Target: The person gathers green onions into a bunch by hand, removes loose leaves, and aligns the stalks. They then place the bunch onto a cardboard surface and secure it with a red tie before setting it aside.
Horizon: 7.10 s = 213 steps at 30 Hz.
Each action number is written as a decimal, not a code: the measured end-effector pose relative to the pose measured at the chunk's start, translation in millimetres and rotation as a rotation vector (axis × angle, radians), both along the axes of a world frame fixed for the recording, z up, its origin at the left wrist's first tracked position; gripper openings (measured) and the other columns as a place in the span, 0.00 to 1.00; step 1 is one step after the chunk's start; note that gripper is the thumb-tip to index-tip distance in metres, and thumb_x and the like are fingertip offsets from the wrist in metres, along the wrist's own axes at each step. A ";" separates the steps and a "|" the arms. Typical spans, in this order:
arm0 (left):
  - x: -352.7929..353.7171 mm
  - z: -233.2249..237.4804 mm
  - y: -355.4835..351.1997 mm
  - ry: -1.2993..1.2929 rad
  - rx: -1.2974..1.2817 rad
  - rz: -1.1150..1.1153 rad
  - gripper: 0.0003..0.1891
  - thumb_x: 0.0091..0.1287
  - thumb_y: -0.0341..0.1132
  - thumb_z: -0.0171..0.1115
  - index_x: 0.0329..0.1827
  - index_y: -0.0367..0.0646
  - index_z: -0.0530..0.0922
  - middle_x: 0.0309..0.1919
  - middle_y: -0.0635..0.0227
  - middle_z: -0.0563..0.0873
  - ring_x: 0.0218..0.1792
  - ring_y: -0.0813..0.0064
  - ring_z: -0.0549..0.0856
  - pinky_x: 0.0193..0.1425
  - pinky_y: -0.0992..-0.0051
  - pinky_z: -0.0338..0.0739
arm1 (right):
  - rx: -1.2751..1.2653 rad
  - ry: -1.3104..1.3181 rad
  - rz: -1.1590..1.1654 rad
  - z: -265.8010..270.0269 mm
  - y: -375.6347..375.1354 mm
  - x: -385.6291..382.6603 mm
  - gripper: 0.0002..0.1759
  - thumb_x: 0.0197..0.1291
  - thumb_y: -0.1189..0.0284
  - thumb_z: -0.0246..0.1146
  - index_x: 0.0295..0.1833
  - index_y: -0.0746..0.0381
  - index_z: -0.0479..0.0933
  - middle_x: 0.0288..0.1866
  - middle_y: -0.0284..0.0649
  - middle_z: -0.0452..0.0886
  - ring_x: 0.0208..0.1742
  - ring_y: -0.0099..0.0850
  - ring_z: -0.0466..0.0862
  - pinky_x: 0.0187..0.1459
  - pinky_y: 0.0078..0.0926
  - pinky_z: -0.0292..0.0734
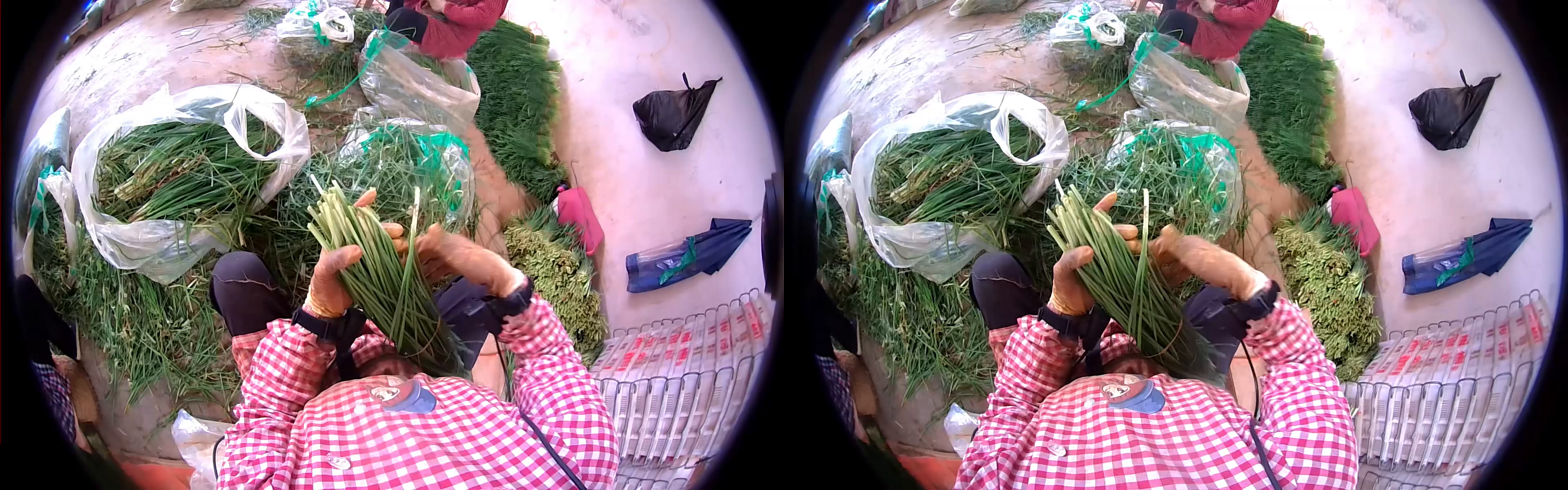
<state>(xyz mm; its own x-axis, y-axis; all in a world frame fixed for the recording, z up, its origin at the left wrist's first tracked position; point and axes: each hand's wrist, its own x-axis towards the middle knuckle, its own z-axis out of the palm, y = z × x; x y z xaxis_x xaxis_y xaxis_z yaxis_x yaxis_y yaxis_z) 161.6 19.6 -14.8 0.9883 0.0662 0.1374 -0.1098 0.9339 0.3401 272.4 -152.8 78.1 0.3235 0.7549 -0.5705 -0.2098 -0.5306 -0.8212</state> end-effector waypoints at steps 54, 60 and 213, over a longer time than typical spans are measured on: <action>27.6 -13.8 0.9 -0.028 0.170 -0.049 0.45 0.53 0.38 0.68 0.72 0.35 0.55 0.39 0.57 0.84 0.39 0.69 0.84 0.46 0.71 0.82 | 0.849 -1.691 -0.733 217.1 79.2 155.8 0.15 0.71 0.65 0.54 0.45 0.65 0.80 0.32 0.35 0.81 0.28 0.19 0.74 0.29 0.15 0.70; 23.2 -17.0 5.1 0.093 0.150 0.044 0.40 0.56 0.38 0.66 0.70 0.33 0.59 0.36 0.63 0.85 0.36 0.73 0.83 0.41 0.74 0.80 | -0.335 -1.778 0.019 140.0 43.3 44.4 0.12 0.63 0.64 0.62 0.47 0.59 0.82 0.35 0.40 0.86 0.39 0.29 0.86 0.43 0.25 0.81; -66.1 167.5 284.9 -0.684 0.695 0.667 0.05 0.62 0.35 0.52 0.33 0.44 0.72 0.25 0.72 0.76 0.34 0.76 0.74 0.46 0.70 0.70 | 0.159 -0.576 0.225 77.8 -41.8 -57.0 0.28 0.60 0.54 0.65 0.64 0.51 0.73 0.42 0.42 0.86 0.44 0.25 0.84 0.47 0.24 0.79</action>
